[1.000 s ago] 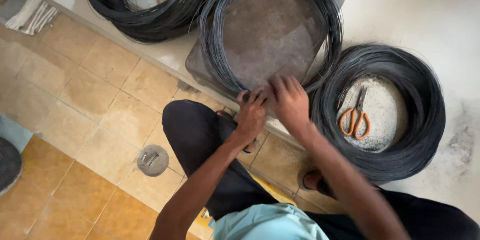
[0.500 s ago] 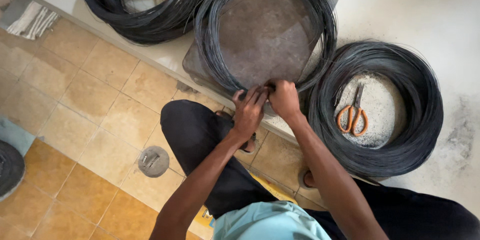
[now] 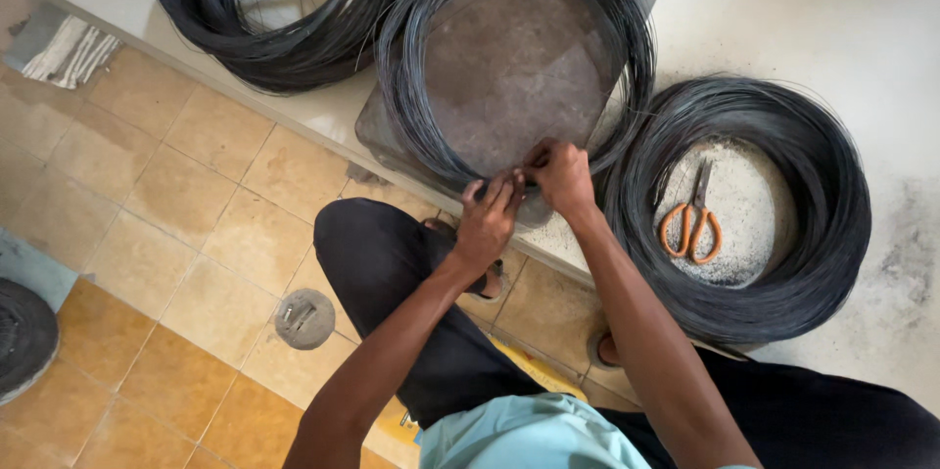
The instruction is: The person sits on the floor and coils a long piece of black wire by hand into a circular bundle. They repeatedly wrap the wire around their fingers to form loops and then place the coiled wire onto a larger pile on the floor.
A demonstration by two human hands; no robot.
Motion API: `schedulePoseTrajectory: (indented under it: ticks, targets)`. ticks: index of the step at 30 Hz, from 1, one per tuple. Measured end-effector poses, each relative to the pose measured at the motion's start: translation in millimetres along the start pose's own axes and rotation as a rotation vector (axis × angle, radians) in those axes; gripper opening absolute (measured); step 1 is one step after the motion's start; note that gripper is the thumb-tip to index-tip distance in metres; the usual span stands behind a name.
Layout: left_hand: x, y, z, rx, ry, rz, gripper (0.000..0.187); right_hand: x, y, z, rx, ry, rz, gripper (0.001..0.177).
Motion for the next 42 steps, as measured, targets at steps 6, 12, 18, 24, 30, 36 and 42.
schedulePoseTrajectory:
  ticks: [6, 12, 18, 24, 30, 36, 42]
  targets:
    - [1.3, 2.8, 2.3, -0.094, 0.035, 0.049, 0.027, -60.7, -47.7, -50.3, 0.178, -0.116, 0.031, 0.022]
    - [8.5, -1.1, 7.1, -0.15, 0.159, 0.096, 0.029, 22.0, -36.3, -86.0, 0.061, 0.295, 0.218, 0.058]
    - [16.4, 5.5, 5.2, -0.142, 0.23, 0.291, 0.034, 21.4, -20.2, -78.8, 0.286, 0.486, 0.484, 0.045]
    - [13.8, 1.6, 17.2, -0.094, 0.256, 0.361, 0.033, 19.2, -18.6, -85.0, 0.276, 0.429, 0.601, 0.044]
    - [4.1, -23.6, 37.7, -0.065, 0.219, 0.345, 0.029, -26.8, -2.4, -117.3, 0.069, 0.414, 1.215, 0.024]
    - [3.5, -43.8, 64.2, -0.043, 0.132, 0.268, 0.028, -18.8, 30.0, -66.4, 0.013, 0.096, 1.245, 0.034]
    - [-8.8, -46.1, 69.6, -0.057, 0.071, 0.289, 0.031, 27.0, 18.3, -51.6, 0.104, -0.128, 0.555, 0.018]
Point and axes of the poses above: each hand's wrist, its own z-axis towards the middle knuckle, its own y-axis out of the palm, x = y × z, the point moved 7 cm from there along z, towards the middle knuckle, and after that the axes turned 14 degrees about z, right-handed, at the moved point
